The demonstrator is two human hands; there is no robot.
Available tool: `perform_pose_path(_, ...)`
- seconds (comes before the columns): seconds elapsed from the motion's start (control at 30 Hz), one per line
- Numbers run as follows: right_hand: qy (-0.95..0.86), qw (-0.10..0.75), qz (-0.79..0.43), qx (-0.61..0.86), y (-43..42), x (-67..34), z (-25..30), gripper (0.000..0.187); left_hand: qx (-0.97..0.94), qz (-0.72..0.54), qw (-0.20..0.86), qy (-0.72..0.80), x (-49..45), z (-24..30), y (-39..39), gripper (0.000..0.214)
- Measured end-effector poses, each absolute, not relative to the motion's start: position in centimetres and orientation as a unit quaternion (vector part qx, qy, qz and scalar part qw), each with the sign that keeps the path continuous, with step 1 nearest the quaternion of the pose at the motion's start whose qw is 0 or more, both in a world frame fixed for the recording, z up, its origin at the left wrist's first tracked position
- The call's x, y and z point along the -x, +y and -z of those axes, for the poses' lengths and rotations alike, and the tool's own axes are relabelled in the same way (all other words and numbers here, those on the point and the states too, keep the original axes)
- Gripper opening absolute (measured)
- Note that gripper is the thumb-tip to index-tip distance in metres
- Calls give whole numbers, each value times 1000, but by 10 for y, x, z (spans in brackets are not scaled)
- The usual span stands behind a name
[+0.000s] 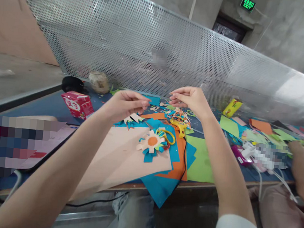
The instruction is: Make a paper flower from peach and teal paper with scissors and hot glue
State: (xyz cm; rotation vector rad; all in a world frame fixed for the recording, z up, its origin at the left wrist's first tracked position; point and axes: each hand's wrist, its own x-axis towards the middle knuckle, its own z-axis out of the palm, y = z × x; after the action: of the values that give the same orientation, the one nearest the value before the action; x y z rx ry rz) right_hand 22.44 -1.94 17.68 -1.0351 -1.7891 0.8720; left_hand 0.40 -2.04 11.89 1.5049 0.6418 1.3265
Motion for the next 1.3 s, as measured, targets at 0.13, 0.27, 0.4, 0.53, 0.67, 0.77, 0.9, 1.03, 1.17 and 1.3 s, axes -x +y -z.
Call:
perform_pose_path(0.13, -758, 362, -409, 355, -25, -197, -149, 40, -657, -593, 394, 249, -2, -142, -23, 22)
perform_pose_path(0.27, -789, 229, -466, 327, -30, -175, -116, 27, -675, -623, 289, 270, 3, -154, -24, 15)
perform_pose_path(0.4, -771, 207, -500, 337, -30, -184, -115, 17, -694, -618, 197, 312, 18, -142, -19, 9)
perform_pose_path(0.53, -754, 342, -433, 356, -34, -207, -148, 26, -736, -542, 156, 375, 22, -114, -10, 8)
perform_pose_path(0.67, -709, 541, -270, 363, -46, -216, -181, 32, -735, -528, 179, 385, 13, -92, -11, 11)
perform_pose_path(0.77, -710, 540, -236, 386, -51, -211, -181, 38, -688, -585, 240, 356, 5, -87, -19, 13)
perform_pose_path(0.9, -753, 452, -311, 362, -48, -193, -154, 32, -599, -673, 307, 306, -2, -86, -27, 16)
perform_pose_path(1.03, -724, 436, -443, 298, -42, -177, -132, 38, -592, -705, 287, 264, -3, -80, -30, 15)
perform_pose_path(1.17, -726, 402, -482, 280, -38, -171, -122, 49, -649, -702, 137, 259, 3, -75, -32, 18)
perform_pose_path(1.3, -735, 366, -490, 293, -37, -171, -108, 58, -687, -658, 19, 307, 4, -74, -39, 23)
